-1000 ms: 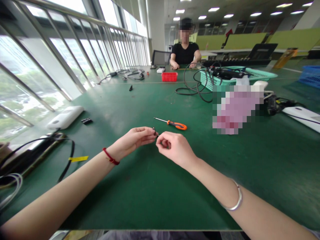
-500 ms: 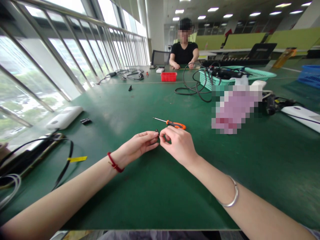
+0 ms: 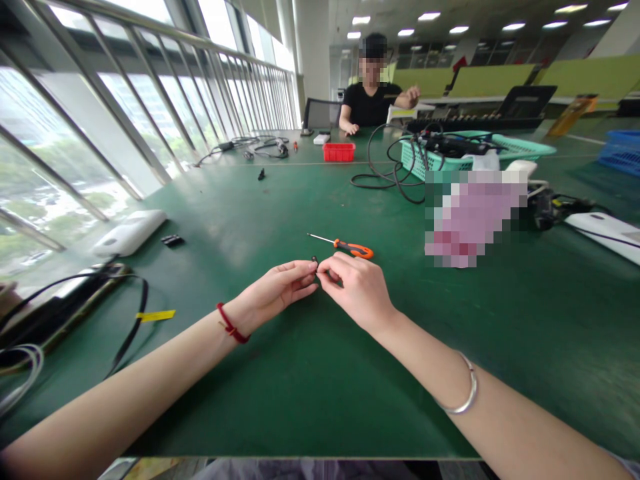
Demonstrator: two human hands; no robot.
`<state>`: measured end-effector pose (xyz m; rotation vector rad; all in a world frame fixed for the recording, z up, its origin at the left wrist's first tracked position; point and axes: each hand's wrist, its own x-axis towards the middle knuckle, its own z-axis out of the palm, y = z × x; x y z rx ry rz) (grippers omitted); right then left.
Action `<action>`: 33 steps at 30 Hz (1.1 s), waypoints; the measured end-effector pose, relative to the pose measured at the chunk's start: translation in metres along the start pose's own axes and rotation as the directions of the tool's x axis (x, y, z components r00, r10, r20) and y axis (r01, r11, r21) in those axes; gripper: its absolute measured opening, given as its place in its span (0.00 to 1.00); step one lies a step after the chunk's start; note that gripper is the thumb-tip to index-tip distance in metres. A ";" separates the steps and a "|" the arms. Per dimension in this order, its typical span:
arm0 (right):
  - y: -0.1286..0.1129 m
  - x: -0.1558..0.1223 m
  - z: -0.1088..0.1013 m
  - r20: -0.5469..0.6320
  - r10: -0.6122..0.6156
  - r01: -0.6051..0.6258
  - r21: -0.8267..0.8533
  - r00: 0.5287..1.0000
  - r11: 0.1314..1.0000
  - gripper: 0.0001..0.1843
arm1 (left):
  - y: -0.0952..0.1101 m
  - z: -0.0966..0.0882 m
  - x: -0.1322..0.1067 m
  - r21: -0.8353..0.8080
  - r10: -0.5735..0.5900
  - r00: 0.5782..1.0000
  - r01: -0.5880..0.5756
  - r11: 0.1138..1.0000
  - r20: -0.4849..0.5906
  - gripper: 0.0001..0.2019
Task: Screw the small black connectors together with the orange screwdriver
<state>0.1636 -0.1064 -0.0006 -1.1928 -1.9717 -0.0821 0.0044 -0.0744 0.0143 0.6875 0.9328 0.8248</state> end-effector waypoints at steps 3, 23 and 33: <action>0.001 0.000 0.000 -0.009 -0.001 0.001 0.019 1.000 1.000 0.05 | 0.000 0.001 -0.001 0.000 -0.003 1.000 0.003 1.000 0.003 0.06; -0.002 -0.001 0.000 -0.012 0.031 -0.029 0.097 0.999 0.995 0.05 | -0.001 -0.002 0.001 -0.037 -0.002 1.000 0.003 0.999 0.025 0.05; -0.002 -0.002 0.000 -0.044 0.002 0.004 0.119 0.999 0.993 0.08 | -0.001 -0.001 0.000 -0.081 0.008 0.999 -0.005 0.997 0.039 0.03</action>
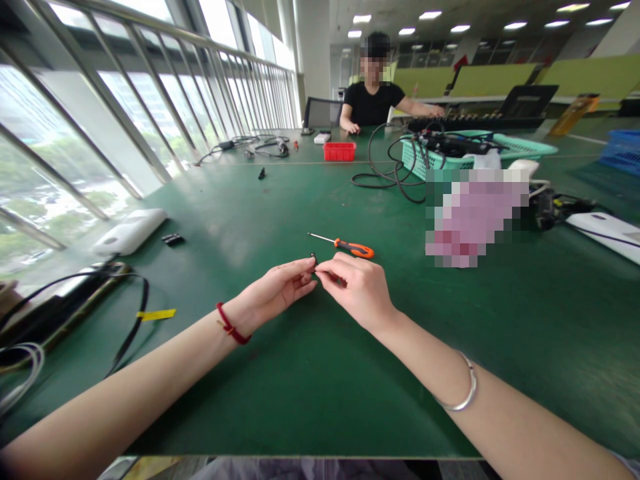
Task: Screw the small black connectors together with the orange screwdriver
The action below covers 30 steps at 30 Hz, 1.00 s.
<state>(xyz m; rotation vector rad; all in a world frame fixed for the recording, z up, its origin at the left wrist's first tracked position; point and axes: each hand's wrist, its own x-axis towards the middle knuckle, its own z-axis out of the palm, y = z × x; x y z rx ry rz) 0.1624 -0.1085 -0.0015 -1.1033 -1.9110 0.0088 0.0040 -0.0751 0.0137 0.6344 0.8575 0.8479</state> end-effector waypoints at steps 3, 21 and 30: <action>0.000 0.000 0.000 0.000 -0.006 0.006 -0.001 1.000 1.000 0.08 | 0.000 0.001 0.000 -0.008 -0.016 1.000 0.016 1.000 -0.014 0.03; 0.000 0.003 -0.004 0.005 -0.089 0.089 -0.066 0.996 0.994 0.08 | 0.001 0.003 -0.002 -0.008 -0.023 1.000 0.023 1.000 -0.018 0.04; 0.010 0.004 -0.001 0.039 0.021 -0.022 0.022 0.999 1.000 0.14 | 0.012 -0.005 -0.003 0.484 0.288 0.946 -0.324 0.813 0.148 0.09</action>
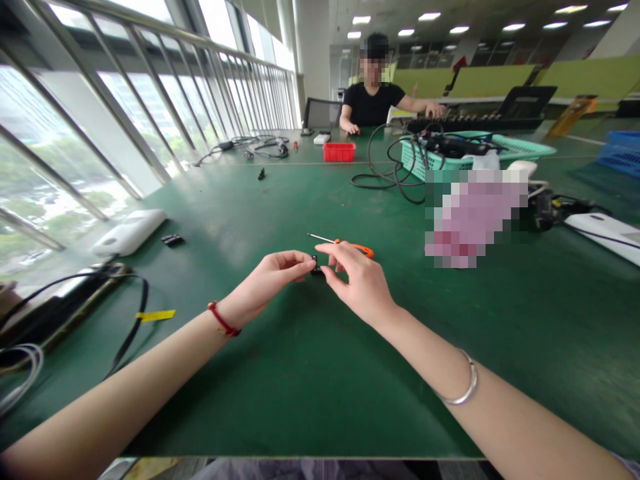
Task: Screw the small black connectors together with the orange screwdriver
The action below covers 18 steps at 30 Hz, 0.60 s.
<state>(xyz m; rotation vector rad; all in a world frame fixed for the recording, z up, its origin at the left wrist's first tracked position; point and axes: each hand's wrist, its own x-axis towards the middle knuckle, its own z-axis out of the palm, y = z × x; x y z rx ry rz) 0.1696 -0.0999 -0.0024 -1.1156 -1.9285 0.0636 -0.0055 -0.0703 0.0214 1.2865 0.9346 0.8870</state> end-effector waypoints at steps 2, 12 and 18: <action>0.002 0.002 -0.001 0.062 -0.098 0.101 -0.048 0.993 0.994 0.16 | 0.003 -0.004 0.000 0.106 0.048 0.998 -0.053 0.993 0.049 0.09; 0.005 0.004 -0.002 0.046 -0.219 0.223 -0.140 0.975 0.965 0.07 | 0.007 -0.009 0.003 0.333 0.063 0.988 -0.109 0.936 0.144 0.08; 0.007 0.002 0.000 -0.033 -0.101 0.099 -0.037 0.994 0.994 0.04 | 0.007 -0.006 0.001 0.539 0.321 0.933 -0.355 0.763 0.160 0.05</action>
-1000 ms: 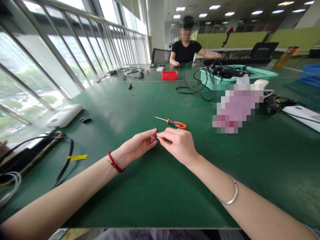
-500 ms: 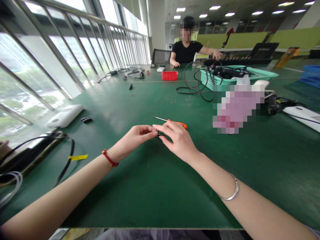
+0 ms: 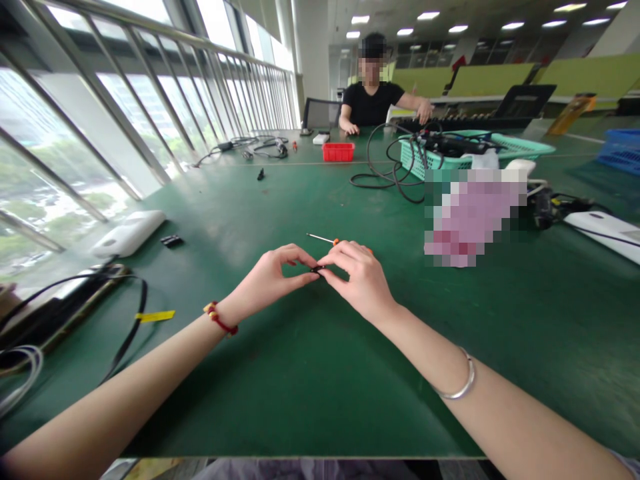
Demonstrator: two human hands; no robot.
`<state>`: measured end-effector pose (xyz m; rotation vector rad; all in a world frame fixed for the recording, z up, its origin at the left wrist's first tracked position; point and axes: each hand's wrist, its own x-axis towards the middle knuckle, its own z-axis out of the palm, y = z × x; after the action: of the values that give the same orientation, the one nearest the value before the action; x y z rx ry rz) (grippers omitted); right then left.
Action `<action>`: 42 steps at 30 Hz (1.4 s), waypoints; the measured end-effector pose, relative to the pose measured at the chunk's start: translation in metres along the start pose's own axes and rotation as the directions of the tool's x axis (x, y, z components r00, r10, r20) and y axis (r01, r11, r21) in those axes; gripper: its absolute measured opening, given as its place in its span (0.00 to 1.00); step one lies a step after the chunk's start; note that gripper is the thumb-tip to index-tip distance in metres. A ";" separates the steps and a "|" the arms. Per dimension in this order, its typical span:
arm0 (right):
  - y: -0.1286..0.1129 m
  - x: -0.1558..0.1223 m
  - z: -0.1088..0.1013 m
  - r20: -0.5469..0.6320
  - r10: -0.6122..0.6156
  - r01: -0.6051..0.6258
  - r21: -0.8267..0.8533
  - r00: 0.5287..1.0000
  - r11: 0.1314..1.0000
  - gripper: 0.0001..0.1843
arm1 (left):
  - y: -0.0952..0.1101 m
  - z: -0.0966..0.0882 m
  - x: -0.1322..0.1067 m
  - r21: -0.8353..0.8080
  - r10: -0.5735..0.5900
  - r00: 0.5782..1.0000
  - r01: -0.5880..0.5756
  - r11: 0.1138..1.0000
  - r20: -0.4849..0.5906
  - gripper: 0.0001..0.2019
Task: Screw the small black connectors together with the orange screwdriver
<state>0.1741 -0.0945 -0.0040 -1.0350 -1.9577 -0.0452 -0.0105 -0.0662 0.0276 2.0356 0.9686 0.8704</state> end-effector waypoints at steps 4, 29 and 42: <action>0.000 -0.001 0.001 0.002 0.018 -0.018 0.053 1.000 0.998 0.04 | -0.004 0.001 0.000 0.071 0.010 1.000 -0.010 0.997 -0.005 0.05; 0.004 -0.001 0.003 0.014 -0.001 0.001 0.026 1.000 1.000 0.02 | -0.014 -0.001 -0.002 0.519 0.317 0.948 -0.273 0.810 0.004 0.04; 0.010 -0.002 0.003 -0.077 0.224 -0.212 0.136 0.972 0.968 0.04 | -0.037 0.007 0.003 0.389 0.220 0.976 -0.200 0.899 -0.006 0.03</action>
<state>0.1788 -0.0878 -0.0106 -1.1372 -1.7310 0.1496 -0.0160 -0.0485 -0.0053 2.5046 1.0240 0.8990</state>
